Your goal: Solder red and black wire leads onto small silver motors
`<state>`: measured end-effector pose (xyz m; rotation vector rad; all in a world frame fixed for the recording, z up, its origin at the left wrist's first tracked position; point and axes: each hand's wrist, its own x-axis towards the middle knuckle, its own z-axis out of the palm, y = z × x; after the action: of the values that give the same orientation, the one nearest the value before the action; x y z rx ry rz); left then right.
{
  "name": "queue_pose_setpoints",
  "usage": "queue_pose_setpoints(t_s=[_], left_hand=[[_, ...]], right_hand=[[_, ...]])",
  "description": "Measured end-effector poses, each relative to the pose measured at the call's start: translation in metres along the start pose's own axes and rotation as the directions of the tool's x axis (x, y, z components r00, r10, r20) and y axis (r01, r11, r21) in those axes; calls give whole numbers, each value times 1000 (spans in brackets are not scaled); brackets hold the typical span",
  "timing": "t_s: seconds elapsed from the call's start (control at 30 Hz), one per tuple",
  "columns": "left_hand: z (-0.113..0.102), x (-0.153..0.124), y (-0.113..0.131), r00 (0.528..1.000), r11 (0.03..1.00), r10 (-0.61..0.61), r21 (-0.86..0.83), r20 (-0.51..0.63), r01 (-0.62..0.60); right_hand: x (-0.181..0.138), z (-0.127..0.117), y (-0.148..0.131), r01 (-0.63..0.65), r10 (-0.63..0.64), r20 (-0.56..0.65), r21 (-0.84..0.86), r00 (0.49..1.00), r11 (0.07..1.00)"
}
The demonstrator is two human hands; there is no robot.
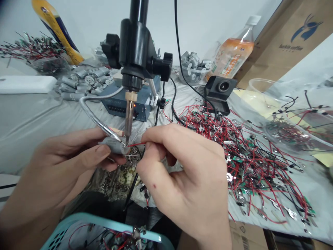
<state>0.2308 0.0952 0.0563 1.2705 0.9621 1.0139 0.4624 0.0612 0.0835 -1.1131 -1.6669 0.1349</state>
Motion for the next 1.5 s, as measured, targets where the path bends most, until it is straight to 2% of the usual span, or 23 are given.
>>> queue_pose_setpoints(t_s=[0.3, 0.77, 0.97, 1.2, 1.5], left_hand=[[16, -6, 11, 997, 1000, -11, 21, -75, 13], [17, -5, 11, 997, 1000, -2, 28, -82, 4], [17, -8, 13, 996, 1000, -19, 8, -90, 20], [4, 1, 3, 1000, 999, -17, -46, 6, 17], [2, -1, 2, 999, 998, -25, -60, 20, 26]], right_hand=[[3, 1, -1, -22, 22, 29, 4, 999, 1000], [2, 0, -2, -47, 47, 27, 1, 999, 999], [-1, 1, 1, -13, 13, 8, -4, 1000, 1000], [-1, 1, 1, -26, 26, -13, -6, 1000, 1000], [0, 0, 4, -11, 11, -13, 11, 1000, 1000]])
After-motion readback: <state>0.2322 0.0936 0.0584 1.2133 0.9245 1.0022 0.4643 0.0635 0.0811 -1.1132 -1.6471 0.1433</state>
